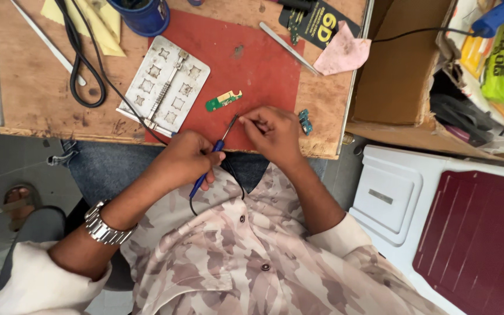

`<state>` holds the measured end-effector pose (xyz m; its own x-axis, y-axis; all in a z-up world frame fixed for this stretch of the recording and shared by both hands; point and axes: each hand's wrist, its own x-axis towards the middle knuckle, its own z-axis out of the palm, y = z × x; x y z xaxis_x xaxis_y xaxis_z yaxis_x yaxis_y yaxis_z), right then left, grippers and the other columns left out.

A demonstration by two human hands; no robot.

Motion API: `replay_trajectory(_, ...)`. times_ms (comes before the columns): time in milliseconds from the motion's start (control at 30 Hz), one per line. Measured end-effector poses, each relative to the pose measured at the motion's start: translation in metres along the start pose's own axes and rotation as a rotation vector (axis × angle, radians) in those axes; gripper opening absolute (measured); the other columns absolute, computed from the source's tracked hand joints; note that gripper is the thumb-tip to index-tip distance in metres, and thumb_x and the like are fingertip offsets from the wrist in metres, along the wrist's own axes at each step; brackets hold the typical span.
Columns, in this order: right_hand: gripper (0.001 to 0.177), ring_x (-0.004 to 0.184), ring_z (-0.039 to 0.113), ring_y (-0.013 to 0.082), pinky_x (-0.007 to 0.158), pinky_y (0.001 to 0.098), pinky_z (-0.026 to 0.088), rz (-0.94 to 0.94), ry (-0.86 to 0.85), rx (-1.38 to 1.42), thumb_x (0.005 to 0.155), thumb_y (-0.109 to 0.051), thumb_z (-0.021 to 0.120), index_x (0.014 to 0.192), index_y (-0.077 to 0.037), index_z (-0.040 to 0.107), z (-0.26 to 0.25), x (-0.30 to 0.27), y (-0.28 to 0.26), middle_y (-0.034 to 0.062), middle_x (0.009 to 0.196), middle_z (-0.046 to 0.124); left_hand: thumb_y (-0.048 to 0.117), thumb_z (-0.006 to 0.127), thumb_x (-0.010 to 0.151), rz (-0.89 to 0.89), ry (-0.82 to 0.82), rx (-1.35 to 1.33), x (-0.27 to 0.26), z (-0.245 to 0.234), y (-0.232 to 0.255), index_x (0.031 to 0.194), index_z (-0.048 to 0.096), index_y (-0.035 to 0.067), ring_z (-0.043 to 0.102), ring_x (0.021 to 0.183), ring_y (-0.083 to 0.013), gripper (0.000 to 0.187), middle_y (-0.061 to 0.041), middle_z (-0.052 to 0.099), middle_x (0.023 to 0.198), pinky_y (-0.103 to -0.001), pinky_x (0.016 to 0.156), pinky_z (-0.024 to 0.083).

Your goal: The person uses a soldering iron to apply solder to a small green circuit board held in their left hand. They repeatedly heat and apply solder to specific points on the board while occasionally using tweezers to adjust components or the board's position on the workbench.

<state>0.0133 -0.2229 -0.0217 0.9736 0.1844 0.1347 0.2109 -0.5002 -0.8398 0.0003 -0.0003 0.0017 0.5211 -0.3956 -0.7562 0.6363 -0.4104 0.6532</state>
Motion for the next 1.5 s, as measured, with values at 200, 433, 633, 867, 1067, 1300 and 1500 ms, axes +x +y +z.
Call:
replay_trajectory(200,0.006,0.056,0.049,0.0047,0.05,0.0235,0.035,0.055,0.084,-0.022,0.091,-0.002,0.079,0.089,0.0,0.074,0.003,0.004,-0.006,0.0038,0.07,0.068,0.02,0.075,0.089,0.099,0.072,0.147,-0.01,0.0,0.007,0.069,0.072,-0.005,0.072,0.049,-0.017,0.032,-0.012,0.072,0.057,-0.032,0.046,0.054)
replay_trajectory(433,0.011,0.056,0.049,0.0048,0.051,0.0241,0.035,0.015,0.093,-0.144,0.089,-0.003,0.083,0.086,-0.001,0.073,0.004,0.0,-0.003,0.003,0.066,0.061,0.026,0.08,0.085,0.116,0.116,0.269,-0.011,0.002,0.004,0.063,0.073,-0.001,0.071,0.047,-0.0178,0.035,-0.011,0.071,0.055,-0.034,0.047,0.052)
replay_trajectory(633,0.006,0.057,0.051,0.0016,0.05,0.0224,0.036,-0.032,-0.063,-0.018,0.088,-0.001,0.08,0.088,-0.002,0.074,-0.001,0.0,-0.001,0.0018,0.074,0.068,0.03,0.087,0.076,0.24,0.176,0.365,-0.007,0.001,0.001,0.057,0.068,-0.002,0.056,0.039,-0.0219,0.041,-0.016,0.059,0.047,-0.04,0.044,0.041)
replay_trajectory(867,0.006,0.056,0.047,0.0048,0.051,0.0243,0.034,-0.01,-0.024,-0.005,0.09,0.001,0.079,0.089,-0.002,0.074,-0.001,0.001,-0.004,0.0032,0.073,0.068,0.031,0.087,0.074,0.343,0.214,0.374,-0.007,0.001,-0.006,0.057,0.065,-0.003,0.051,0.037,-0.03,0.044,-0.02,0.051,0.047,-0.044,0.045,0.037)
replay_trajectory(1067,0.008,0.055,0.049,0.0061,0.051,0.0245,0.035,-0.034,0.017,-0.101,0.088,0.0,0.081,0.088,-0.002,0.073,-0.001,0.0,-0.008,0.0034,0.071,0.064,0.031,0.085,0.078,0.312,0.159,0.408,-0.005,-0.002,-0.005,0.059,0.067,-0.002,0.055,0.039,-0.0302,0.042,-0.02,0.054,0.047,-0.044,0.046,0.041)
replay_trajectory(1300,0.008,0.055,0.048,0.0075,0.051,0.0261,0.033,-0.073,-0.054,-0.107,0.088,-0.001,0.082,0.09,-0.002,0.075,0.0,0.001,-0.01,0.004,0.07,0.062,0.031,0.078,0.086,0.197,0.067,0.336,-0.006,-0.006,-0.002,0.065,0.073,-0.002,0.07,0.049,-0.0225,0.039,-0.013,0.068,0.054,-0.039,0.051,0.051)
replay_trajectory(1500,0.009,0.056,0.049,0.0093,0.051,0.027,0.036,-0.068,-0.012,-0.087,0.091,-0.003,0.082,0.091,-0.002,0.074,0.002,-0.001,-0.009,0.0045,0.072,0.064,0.029,0.07,0.093,0.126,-0.012,0.314,-0.007,-0.008,0.007,0.064,0.073,-0.004,0.074,0.051,-0.0191,0.043,-0.011,0.072,0.056,-0.036,0.053,0.056)
